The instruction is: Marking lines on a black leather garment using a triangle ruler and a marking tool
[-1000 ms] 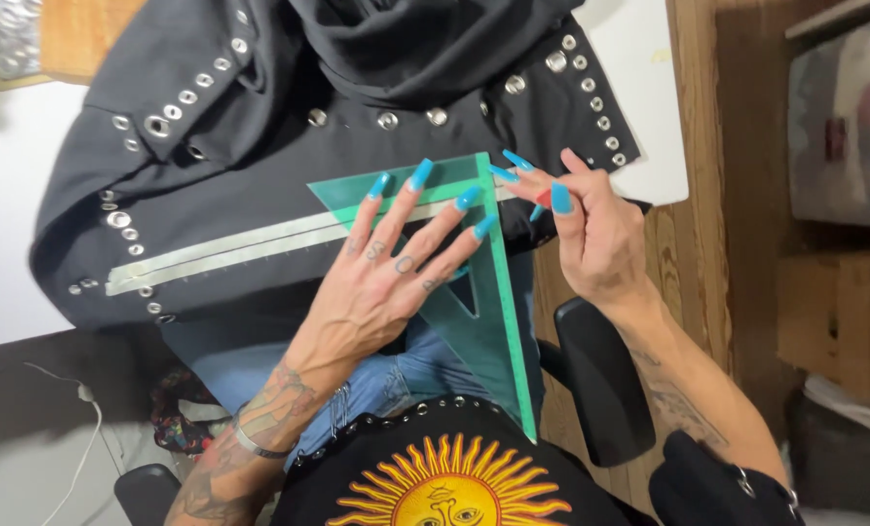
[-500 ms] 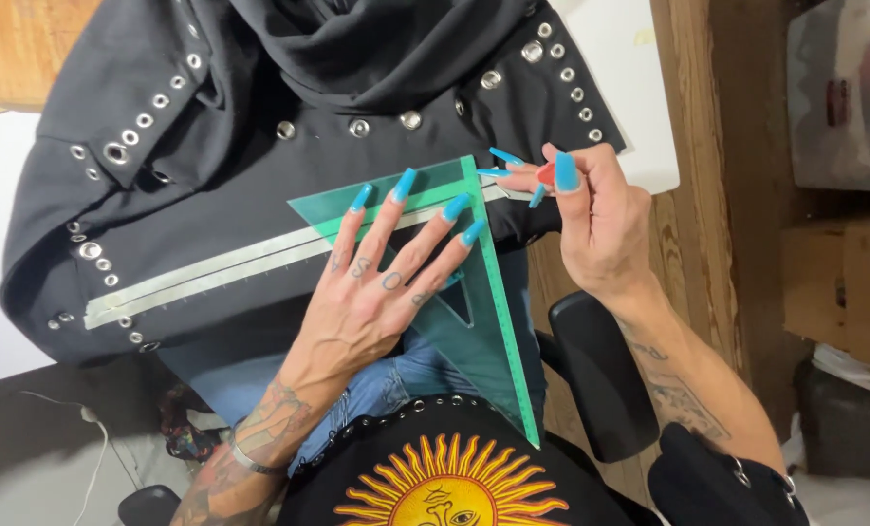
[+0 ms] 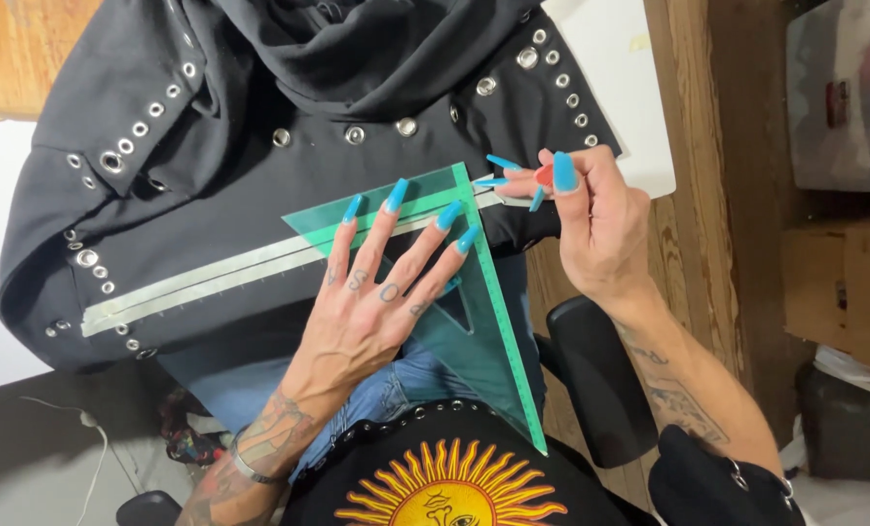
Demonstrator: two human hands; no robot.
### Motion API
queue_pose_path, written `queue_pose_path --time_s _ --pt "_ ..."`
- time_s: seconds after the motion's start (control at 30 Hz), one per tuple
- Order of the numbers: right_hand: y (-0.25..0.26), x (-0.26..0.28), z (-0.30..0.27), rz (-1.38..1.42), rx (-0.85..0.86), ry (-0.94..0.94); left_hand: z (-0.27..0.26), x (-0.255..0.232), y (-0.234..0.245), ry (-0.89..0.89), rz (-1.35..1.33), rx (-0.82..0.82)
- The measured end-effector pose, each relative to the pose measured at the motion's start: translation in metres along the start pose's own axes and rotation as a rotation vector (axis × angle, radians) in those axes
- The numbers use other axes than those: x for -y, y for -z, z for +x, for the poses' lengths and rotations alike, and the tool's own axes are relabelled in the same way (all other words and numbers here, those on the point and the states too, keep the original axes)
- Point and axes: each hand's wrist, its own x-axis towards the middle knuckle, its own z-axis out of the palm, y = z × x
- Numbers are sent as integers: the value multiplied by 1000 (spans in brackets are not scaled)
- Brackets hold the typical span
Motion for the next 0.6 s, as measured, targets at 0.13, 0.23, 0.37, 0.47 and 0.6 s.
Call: queue_pose_path --time_s 0.13,0.23,0.37,0.47,0.6 --pt "0 -2 4 57 -105 -21 1 1 3 -3 -23 42" --pt "5 -7 8 306 -213 -198 0 1 4 0 -12 59" --pt "19 -5 17 172 -103 -158 1 4 7 3 -2 50" --pt "21 4 30 -46 194 -214 -2 3 7 -8 15 37" --pt "9 17 45 -161 409 -238 -4 1 7 9 53 65"
